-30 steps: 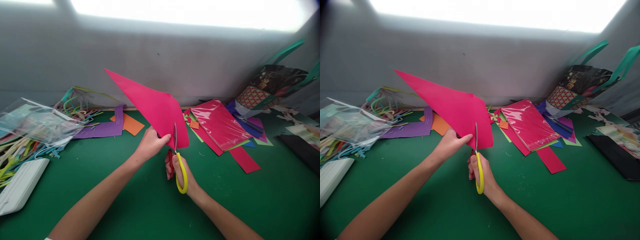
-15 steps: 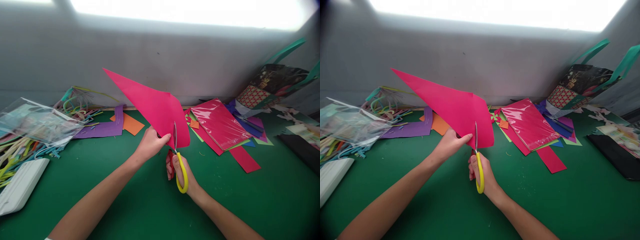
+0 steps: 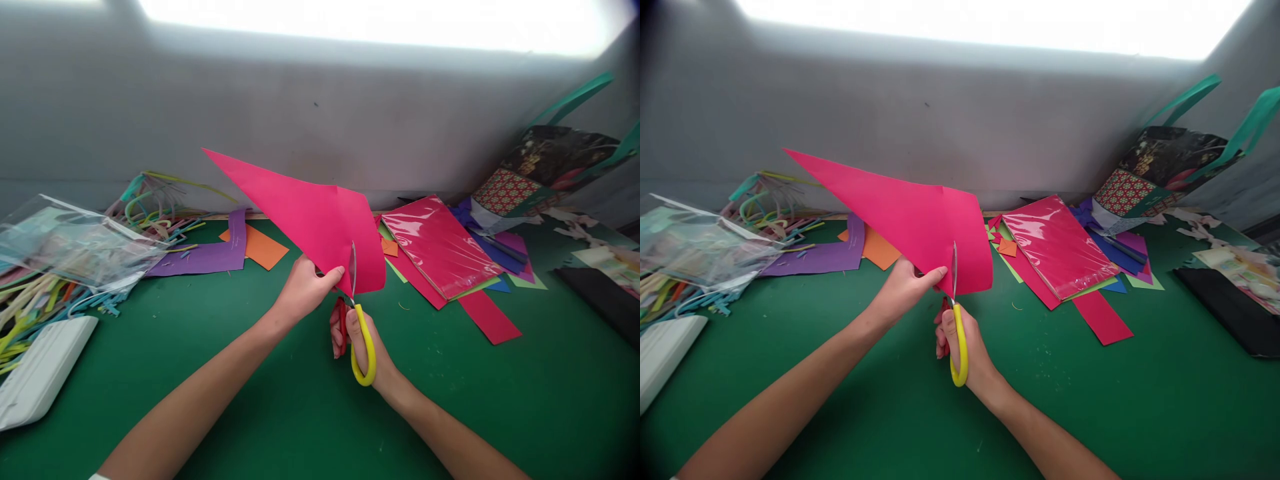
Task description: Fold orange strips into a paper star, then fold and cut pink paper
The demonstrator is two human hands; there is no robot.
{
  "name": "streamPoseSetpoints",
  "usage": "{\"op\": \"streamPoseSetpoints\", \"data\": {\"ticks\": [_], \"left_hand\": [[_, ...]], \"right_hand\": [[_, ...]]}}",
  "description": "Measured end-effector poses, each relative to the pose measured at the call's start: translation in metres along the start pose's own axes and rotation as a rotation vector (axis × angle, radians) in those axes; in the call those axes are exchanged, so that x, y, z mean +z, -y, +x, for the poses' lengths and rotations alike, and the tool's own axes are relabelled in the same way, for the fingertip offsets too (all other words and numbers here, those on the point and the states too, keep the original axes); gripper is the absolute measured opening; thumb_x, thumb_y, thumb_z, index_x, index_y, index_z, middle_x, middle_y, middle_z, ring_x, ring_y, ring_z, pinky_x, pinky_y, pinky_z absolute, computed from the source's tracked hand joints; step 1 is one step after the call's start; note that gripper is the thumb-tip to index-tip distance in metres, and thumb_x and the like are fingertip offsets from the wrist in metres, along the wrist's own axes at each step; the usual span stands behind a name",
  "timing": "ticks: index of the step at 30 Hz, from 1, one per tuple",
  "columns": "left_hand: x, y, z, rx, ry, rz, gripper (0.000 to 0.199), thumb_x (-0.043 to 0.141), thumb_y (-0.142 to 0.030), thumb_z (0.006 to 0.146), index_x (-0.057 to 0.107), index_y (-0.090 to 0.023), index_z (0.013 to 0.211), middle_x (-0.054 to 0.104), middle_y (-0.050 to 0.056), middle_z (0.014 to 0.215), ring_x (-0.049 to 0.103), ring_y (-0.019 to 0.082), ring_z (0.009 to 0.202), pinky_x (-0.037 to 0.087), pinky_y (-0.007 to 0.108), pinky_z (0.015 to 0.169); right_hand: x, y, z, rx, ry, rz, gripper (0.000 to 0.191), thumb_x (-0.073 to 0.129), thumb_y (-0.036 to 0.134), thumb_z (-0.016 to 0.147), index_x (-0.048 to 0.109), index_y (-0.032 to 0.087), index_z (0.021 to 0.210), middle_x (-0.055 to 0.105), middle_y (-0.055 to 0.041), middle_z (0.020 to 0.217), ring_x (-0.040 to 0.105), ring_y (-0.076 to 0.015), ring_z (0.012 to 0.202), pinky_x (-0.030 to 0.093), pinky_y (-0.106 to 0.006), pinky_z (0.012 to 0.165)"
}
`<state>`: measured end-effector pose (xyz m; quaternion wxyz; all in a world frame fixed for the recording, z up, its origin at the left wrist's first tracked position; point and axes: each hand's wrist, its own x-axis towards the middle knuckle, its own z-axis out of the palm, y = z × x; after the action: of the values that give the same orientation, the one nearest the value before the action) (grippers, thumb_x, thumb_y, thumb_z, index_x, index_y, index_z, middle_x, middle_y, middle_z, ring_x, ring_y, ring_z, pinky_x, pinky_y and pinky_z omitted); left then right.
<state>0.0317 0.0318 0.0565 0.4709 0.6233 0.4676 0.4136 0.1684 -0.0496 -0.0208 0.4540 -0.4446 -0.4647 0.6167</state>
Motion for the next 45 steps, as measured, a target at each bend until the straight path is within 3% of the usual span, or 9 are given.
{"op": "streamPoseSetpoints", "data": {"ticks": [7,16,32,45], "left_hand": [[0.004,0.002,-0.002,-0.019,-0.014,-0.095,0.015,0.066,-0.031,0.085,0.061,-0.018,0.081,0.067,0.003,0.075,0.064,0.018,0.069,0.051,0.026,0.063],[0.005,0.000,-0.002,-0.025,-0.026,-0.147,0.015,0.067,-0.030,0.085,0.060,-0.017,0.085,0.068,0.002,0.078,0.065,0.017,0.071,0.051,0.025,0.065],[0.003,0.002,-0.001,-0.005,-0.031,-0.090,0.019,0.067,-0.034,0.085,0.063,-0.016,0.088,0.069,0.004,0.082,0.064,0.018,0.074,0.051,0.026,0.066],[0.003,0.001,-0.001,-0.017,-0.034,-0.070,0.019,0.068,-0.034,0.084,0.059,-0.017,0.084,0.067,0.003,0.082,0.062,0.018,0.074,0.050,0.026,0.066]], "right_hand": [[0.002,0.005,-0.001,-0.003,0.001,-0.009,0.062,0.038,0.081,0.094,0.051,0.021,0.086,0.048,0.0034,0.059,0.049,-0.0129,0.045,0.043,-0.028,0.047],[-0.002,-0.007,0.002,-0.014,0.031,-0.023,0.062,0.036,0.080,0.096,0.052,0.020,0.093,0.048,0.0031,0.066,0.048,-0.0124,0.052,0.042,-0.028,0.052],[-0.001,-0.002,0.000,-0.003,0.037,-0.004,0.060,0.035,0.078,0.097,0.052,0.021,0.091,0.049,0.0025,0.066,0.050,-0.0140,0.052,0.044,-0.030,0.054],[0.002,0.011,-0.003,0.032,0.021,0.003,0.062,0.039,0.083,0.092,0.051,0.022,0.086,0.047,0.0035,0.059,0.049,-0.0141,0.045,0.044,-0.029,0.047]]}}
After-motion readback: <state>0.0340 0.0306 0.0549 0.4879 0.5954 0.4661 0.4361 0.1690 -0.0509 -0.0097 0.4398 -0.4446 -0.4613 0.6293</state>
